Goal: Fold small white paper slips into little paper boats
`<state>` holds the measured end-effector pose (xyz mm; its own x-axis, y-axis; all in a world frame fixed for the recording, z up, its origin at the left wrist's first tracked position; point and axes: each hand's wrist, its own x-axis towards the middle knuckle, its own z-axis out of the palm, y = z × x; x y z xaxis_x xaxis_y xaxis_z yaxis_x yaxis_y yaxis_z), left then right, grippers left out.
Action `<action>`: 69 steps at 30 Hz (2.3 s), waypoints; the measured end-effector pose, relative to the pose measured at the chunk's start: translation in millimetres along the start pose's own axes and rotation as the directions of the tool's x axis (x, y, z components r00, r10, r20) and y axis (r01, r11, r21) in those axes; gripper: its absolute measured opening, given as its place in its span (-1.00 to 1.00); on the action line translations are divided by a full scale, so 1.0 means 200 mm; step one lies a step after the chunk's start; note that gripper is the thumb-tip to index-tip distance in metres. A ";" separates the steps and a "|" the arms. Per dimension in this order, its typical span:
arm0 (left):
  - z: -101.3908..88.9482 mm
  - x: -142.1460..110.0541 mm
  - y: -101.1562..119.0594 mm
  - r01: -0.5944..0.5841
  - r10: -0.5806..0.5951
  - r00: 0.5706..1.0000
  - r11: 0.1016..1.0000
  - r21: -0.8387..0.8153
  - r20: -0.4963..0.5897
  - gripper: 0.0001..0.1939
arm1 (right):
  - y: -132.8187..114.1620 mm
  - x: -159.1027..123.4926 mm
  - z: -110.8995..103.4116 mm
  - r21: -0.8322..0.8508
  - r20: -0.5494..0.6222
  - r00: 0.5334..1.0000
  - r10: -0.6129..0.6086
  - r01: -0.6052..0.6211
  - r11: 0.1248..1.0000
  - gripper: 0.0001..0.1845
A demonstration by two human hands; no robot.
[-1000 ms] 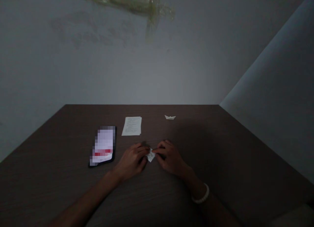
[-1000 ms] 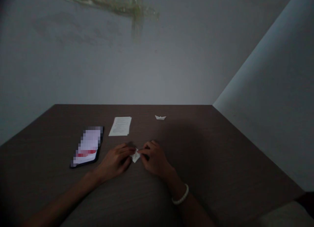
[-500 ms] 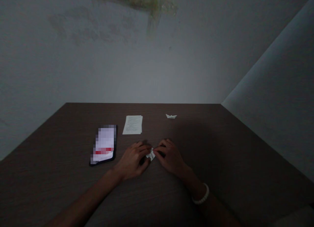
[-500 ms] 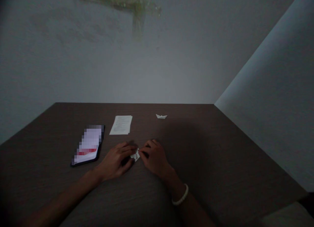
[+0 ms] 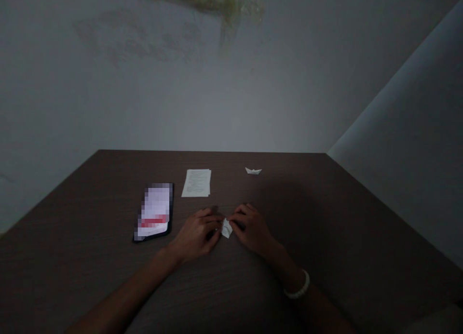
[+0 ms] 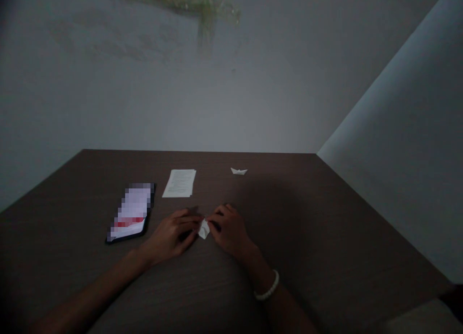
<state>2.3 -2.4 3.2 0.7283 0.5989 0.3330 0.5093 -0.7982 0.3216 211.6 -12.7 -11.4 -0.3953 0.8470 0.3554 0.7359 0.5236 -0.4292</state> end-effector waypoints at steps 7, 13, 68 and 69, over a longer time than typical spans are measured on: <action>0.02 -0.01 0.00 -0.010 0.013 0.999 0.996 0.094 -0.030 -0.78 | -0.03 0.00 -0.03 -0.072 0.058 0.998 -0.003 0.007 0.997 -0.81; 0.00 0.00 0.02 -0.013 0.014 1.000 0.993 0.121 -0.009 -0.81 | -0.04 0.00 -0.05 -0.098 0.069 0.998 -0.008 0.015 0.995 -0.82; 0.02 -0.03 0.00 -0.188 0.207 0.970 0.971 0.146 -0.129 -0.71 | -0.02 0.02 -0.07 -0.163 0.112 0.994 -0.017 0.035 0.986 -0.79; 0.02 -0.03 0.00 -0.198 0.217 0.968 0.969 0.145 -0.123 -0.71 | -0.02 0.02 -0.07 -0.159 0.108 0.994 -0.015 0.032 0.987 -0.79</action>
<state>-0.1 -6.0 -1.6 0.7592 0.4150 0.5013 0.4158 -0.9019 0.1169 214.7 -13.8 4.1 -0.4635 0.8439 0.2702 0.8008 0.5295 -0.2798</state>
